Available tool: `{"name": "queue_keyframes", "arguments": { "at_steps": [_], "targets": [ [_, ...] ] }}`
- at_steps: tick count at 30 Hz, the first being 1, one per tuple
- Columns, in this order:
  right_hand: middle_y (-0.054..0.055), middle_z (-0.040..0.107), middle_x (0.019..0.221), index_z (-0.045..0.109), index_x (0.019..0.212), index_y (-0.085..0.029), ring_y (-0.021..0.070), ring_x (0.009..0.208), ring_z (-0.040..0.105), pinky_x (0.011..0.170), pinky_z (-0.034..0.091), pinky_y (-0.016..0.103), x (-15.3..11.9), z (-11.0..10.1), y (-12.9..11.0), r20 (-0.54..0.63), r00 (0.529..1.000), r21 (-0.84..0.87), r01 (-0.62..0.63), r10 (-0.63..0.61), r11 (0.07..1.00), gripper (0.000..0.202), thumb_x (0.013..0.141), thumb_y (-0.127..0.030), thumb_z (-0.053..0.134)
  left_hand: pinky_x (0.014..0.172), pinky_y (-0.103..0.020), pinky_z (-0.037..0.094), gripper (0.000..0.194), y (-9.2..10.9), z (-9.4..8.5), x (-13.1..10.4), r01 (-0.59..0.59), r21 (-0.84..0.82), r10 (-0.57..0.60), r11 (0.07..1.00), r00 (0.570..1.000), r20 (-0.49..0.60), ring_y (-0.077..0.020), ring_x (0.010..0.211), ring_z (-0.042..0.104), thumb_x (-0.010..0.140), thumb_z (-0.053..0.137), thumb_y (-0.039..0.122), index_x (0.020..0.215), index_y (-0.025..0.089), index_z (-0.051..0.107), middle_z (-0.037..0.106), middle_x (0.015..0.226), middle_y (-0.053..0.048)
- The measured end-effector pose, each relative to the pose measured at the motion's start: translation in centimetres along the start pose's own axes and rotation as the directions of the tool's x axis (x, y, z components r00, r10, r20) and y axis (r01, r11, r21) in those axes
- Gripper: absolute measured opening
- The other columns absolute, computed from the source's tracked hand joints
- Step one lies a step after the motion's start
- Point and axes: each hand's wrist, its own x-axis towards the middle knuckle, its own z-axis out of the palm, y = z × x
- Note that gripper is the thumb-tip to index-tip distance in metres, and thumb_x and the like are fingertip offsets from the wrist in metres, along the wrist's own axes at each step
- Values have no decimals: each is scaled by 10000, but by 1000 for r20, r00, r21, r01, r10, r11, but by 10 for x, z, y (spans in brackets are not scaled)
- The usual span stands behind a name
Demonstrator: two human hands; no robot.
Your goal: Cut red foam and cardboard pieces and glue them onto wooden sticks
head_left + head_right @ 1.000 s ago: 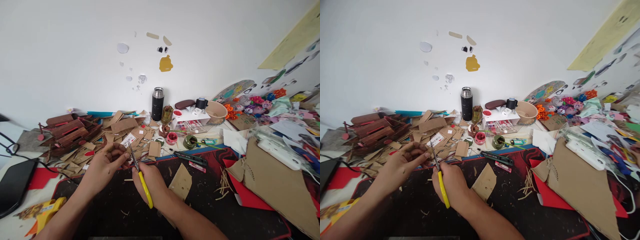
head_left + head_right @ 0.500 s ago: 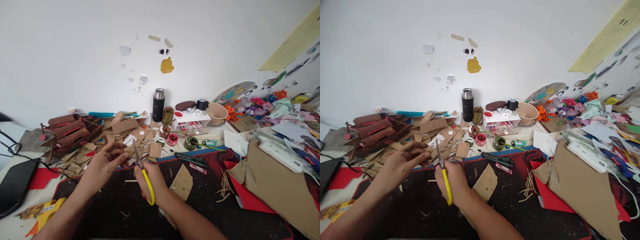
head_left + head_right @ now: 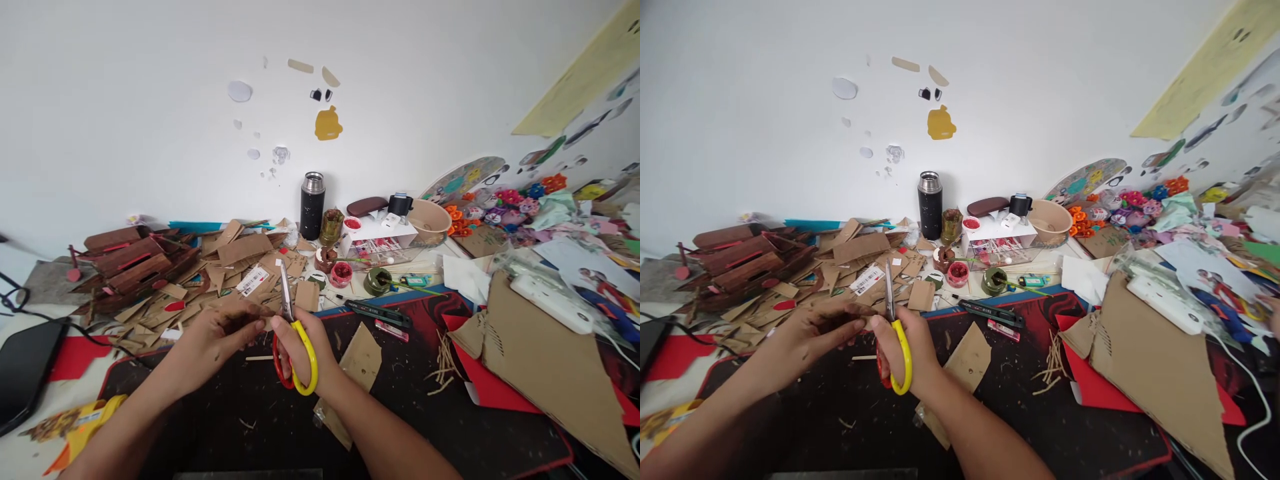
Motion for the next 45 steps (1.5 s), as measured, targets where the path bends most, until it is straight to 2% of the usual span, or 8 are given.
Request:
{"name": "queue_keyframes", "arguments": {
  "at_steps": [6,13,20,23,28,34,39,45],
  "targets": [
    [-106,482,448,569,921,-221,97,320,431,330,351,171,1,0,2,-68,998,-38,7,-10,999,455,960,-667,646,583,-315,576,434,0,4,2,83,-134,-85,987,996,-3,-222,639,670,837,788,655,924,230,781,751,776,-50],
    [-110,466,421,556,895,-229,103,305,423,325,344,178,-1,4,-4,-48,999,-36,-7,5,999,446,938,-657,674,604,-303,559,453,-4,1,2,65,-37,-63,997,996,58,-221,628,680,883,720,679,793,238,770,727,687,-30],
    [-96,510,458,594,950,-213,118,335,471,345,360,190,-5,3,3,76,997,-70,-1,6,998,530,944,-739,664,650,-311,572,460,-4,-8,4,61,-53,-71,997,973,-219,-238,686,690,849,756,687,779,232,770,763,742,-50],
    [-69,566,521,643,1014,-189,131,391,537,410,443,213,-7,4,3,147,989,-80,-24,36,997,620,914,-800,663,654,-325,580,482,-4,-14,4,64,-79,-83,995,962,-261,-243,660,697,853,745,699,749,229,749,748,684,-49],
    [-30,630,584,704,1219,-153,154,472,622,471,449,211,-9,6,4,246,966,-62,-65,79,996,832,830,-889,695,614,-327,580,452,-5,-21,3,67,-118,-102,991,939,-329,-239,611,700,843,761,672,743,233,721,745,654,-45],
    [48,735,772,705,1310,-163,186,672,741,677,577,273,-8,6,16,315,949,76,-37,11,996,900,789,-895,748,581,-316,552,408,1,-26,2,32,-105,-69,994,929,-363,-219,573,674,859,757,622,728,240,699,718,617,-31],
    [19,684,755,722,1253,-167,125,500,628,463,465,197,-12,3,15,269,963,-124,9,25,992,755,899,-834,695,561,-313,539,403,5,-25,0,24,-106,-63,994,919,-389,-209,553,652,843,771,615,715,244,681,692,605,-15],
    [-11,624,693,722,1154,-176,120,468,586,432,436,196,-15,2,9,212,977,-272,62,-3,960,606,986,-751,633,563,-312,541,404,2,-20,0,57,-99,-90,993,924,-371,-214,564,666,817,777,625,764,235,689,712,620,-20]
  ]
}}
